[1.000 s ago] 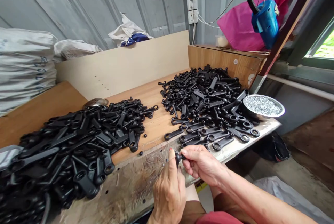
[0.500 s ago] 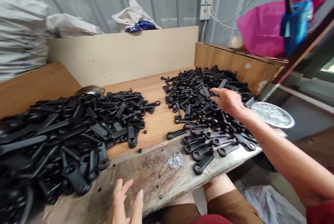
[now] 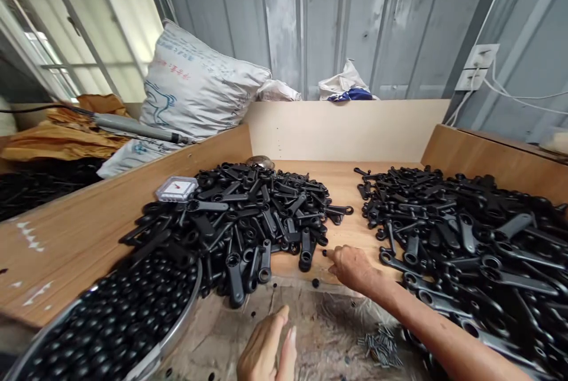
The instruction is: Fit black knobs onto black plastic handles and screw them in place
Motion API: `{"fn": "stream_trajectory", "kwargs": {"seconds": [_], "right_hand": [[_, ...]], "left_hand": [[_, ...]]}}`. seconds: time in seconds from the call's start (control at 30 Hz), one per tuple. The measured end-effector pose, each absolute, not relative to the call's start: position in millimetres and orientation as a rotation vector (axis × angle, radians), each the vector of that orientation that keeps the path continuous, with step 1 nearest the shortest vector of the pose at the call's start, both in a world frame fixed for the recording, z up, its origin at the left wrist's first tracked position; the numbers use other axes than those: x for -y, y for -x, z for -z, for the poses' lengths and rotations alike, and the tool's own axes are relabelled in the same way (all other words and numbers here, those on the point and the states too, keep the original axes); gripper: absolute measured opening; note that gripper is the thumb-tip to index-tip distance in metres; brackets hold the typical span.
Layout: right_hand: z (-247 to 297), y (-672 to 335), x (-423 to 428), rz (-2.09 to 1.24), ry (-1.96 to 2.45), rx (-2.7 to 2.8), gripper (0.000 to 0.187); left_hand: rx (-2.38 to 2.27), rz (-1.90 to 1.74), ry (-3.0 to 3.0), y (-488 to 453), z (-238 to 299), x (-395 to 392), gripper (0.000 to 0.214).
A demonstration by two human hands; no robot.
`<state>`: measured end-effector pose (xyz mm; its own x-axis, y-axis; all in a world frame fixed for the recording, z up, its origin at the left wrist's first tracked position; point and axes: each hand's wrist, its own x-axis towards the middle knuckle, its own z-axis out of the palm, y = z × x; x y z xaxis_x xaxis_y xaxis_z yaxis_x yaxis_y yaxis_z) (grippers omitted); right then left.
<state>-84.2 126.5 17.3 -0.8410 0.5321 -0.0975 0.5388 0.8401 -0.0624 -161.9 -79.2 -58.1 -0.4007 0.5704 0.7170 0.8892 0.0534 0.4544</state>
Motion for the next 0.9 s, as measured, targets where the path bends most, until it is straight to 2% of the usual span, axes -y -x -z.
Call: {"fn": "stream_trajectory", "kwargs": {"seconds": [0.2, 0.33, 0.5, 0.57, 0.7, 0.9], "right_hand": [[-3.4, 108.3, -140.0, 0.190, -1.039, -2.867, 0.029], [-10.3, 106.8, -136.5, 0.235, -1.064, -2.868, 0.020], [-48.4, 70.1, -131.1, 0.265, -1.001, -2.832, 0.019], [-66.8, 43.4, -135.1, 0.294, -0.967, -2.807, 0.018], [-88.3, -11.0, -157.8, 0.473, -0.970, -2.828, 0.016], [-88.6, -61.9, -178.1, 0.676, -1.098, -2.910, 0.012]], "left_hand": [[2.229, 0.805, 1.503, 181.3, 20.0, 29.1, 0.028], [2.256, 0.678, 1.586, 186.7, -11.3, -17.8, 0.023], [2.222, 0.475, 1.751, 196.8, -38.1, -93.4, 0.014], [2.196, 0.392, 1.845, 200.1, -37.4, -130.1, 0.011], [2.179, 0.318, 1.970, 198.6, -18.9, -197.1, 0.021], [2.252, 0.472, 1.980, 186.4, -1.2, -251.5, 0.025]]}}
